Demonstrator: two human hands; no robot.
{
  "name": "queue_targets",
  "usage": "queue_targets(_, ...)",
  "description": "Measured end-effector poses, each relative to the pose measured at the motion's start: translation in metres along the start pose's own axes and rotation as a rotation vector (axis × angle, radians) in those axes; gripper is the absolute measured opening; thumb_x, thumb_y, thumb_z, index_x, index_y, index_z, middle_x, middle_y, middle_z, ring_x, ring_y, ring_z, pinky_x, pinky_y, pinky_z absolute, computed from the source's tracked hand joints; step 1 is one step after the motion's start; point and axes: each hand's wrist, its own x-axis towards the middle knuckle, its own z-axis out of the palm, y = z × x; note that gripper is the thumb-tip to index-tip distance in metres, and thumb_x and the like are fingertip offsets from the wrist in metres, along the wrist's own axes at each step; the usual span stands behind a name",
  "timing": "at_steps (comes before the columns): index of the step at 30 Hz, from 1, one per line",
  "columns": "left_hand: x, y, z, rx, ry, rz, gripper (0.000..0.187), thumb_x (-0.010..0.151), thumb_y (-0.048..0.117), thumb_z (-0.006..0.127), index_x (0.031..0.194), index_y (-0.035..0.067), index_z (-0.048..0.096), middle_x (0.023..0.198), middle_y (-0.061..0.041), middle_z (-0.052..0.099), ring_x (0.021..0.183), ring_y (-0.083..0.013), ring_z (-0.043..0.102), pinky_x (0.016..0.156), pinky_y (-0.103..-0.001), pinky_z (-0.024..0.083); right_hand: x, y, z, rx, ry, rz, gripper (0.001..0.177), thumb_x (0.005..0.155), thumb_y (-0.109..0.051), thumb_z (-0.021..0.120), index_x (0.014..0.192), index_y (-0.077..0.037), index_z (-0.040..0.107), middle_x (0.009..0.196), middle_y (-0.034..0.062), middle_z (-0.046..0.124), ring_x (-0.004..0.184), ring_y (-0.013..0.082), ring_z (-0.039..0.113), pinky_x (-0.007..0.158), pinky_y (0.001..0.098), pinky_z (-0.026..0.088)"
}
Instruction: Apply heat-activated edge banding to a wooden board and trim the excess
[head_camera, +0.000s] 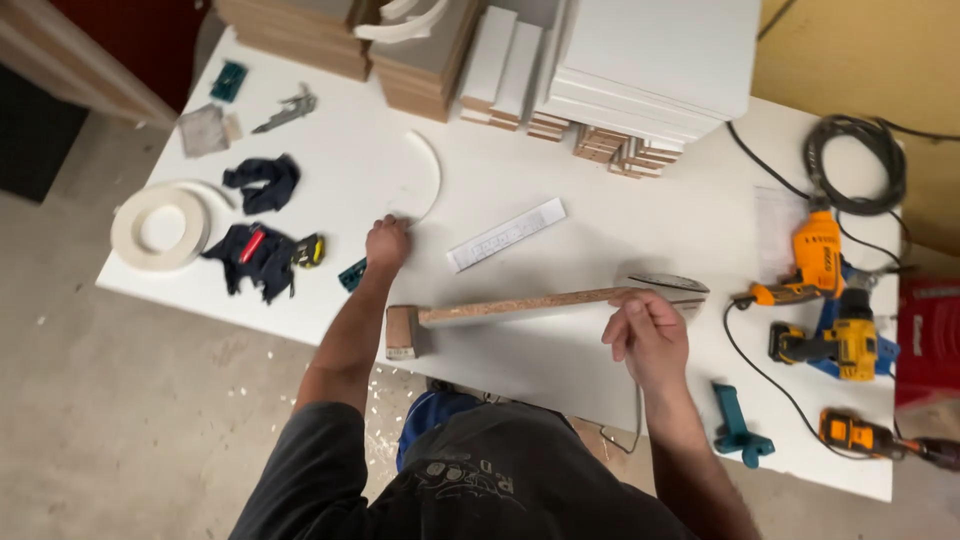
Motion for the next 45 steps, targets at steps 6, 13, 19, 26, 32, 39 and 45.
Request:
queue_targets(6,-0.014,0.053,-0.163,-0.688,0.163,0.113,0.018,0.101,0.023,0.071,0.113,0.010,0.075,0.097,-0.014,0.075,0.088,-0.0351,0.073,0.080,-0.049,0.059,0.002,-0.012,0.026,-0.092,-0.030,0.121,0.020,0.102,-0.009,0.055,0.104,0.005,0.070,0.067,0.0257,0.069,0.039,0.0248,0.064,0.040,0.0286,0.051)
queue_targets(13,-0.128,0.122,-0.414,-1.110,0.025,0.498,0.009,0.097,0.007,0.070,0.102,0.008,0.077,0.086,-0.009,0.073,0.078,-0.0245,0.068,0.083,-0.042,0.056,0.037,-0.023,0.057,0.114,-0.348,0.174,0.050,0.101,-0.032,0.060,0.134,0.005,0.058,0.102,0.0247,0.071,0.065,0.0219,0.067,0.057,0.0307,0.054)
queue_targets(19,-0.203,0.157,-0.431,-1.088,-0.021,0.531,0.005,0.092,0.005,0.071,0.094,0.004,0.076,0.070,-0.012,0.066,0.064,-0.0276,0.064,0.071,-0.042,0.055,0.048,0.006,0.000,0.488,-0.424,0.060,0.040,0.099,-0.014,0.059,0.132,0.008,0.053,0.091,0.0249,0.061,0.060,0.0254,0.063,0.057,0.0342,0.054)
queue_targets(26,-0.283,0.164,-0.349,-1.481,0.305,0.140,0.004,0.090,0.001,0.073,0.091,-0.003,0.073,0.069,-0.014,0.065,0.068,-0.0227,0.060,0.070,-0.036,0.050,-0.028,-0.006,0.022,-0.172,-0.974,0.365,0.021,0.092,-0.005,0.072,0.111,0.002,0.076,0.094,0.0231,0.075,0.088,0.0312,0.074,0.084,0.0427,0.059)
queue_targets(32,-0.324,0.160,-0.387,-1.423,0.526,0.127,0.007,0.091,0.000,0.073,0.094,-0.005,0.069,0.080,-0.018,0.067,0.081,-0.0274,0.065,0.081,-0.037,0.047,-0.096,0.141,0.002,-0.892,-1.807,0.518,0.053,0.108,-0.043,0.044,0.126,0.000,0.068,0.120,0.0315,0.067,0.113,0.0513,0.062,0.098,0.0586,0.048)
queue_targets(39,-0.349,0.154,-0.397,-1.340,0.504,0.178,0.005,0.087,-0.003,0.076,0.092,-0.004,0.074,0.079,-0.016,0.071,0.080,-0.0257,0.067,0.079,-0.036,0.050,-0.089,0.147,-0.076,-0.502,-1.139,1.112,0.044,0.104,-0.046,0.059,0.119,-0.006,0.069,0.106,0.0119,0.072,0.096,0.0229,0.068,0.086,0.0357,0.056)
queue_targets(45,-0.339,0.154,-0.396,-1.422,0.465,0.260,0.005,0.092,0.000,0.072,0.095,-0.003,0.073,0.078,-0.017,0.070,0.077,-0.0243,0.068,0.074,-0.034,0.051,-0.084,0.059,-0.105,-0.783,-1.791,1.050,0.057,0.107,-0.042,0.055,0.142,0.004,0.052,0.121,0.0182,0.064,0.112,0.0197,0.059,0.104,0.0312,0.051)
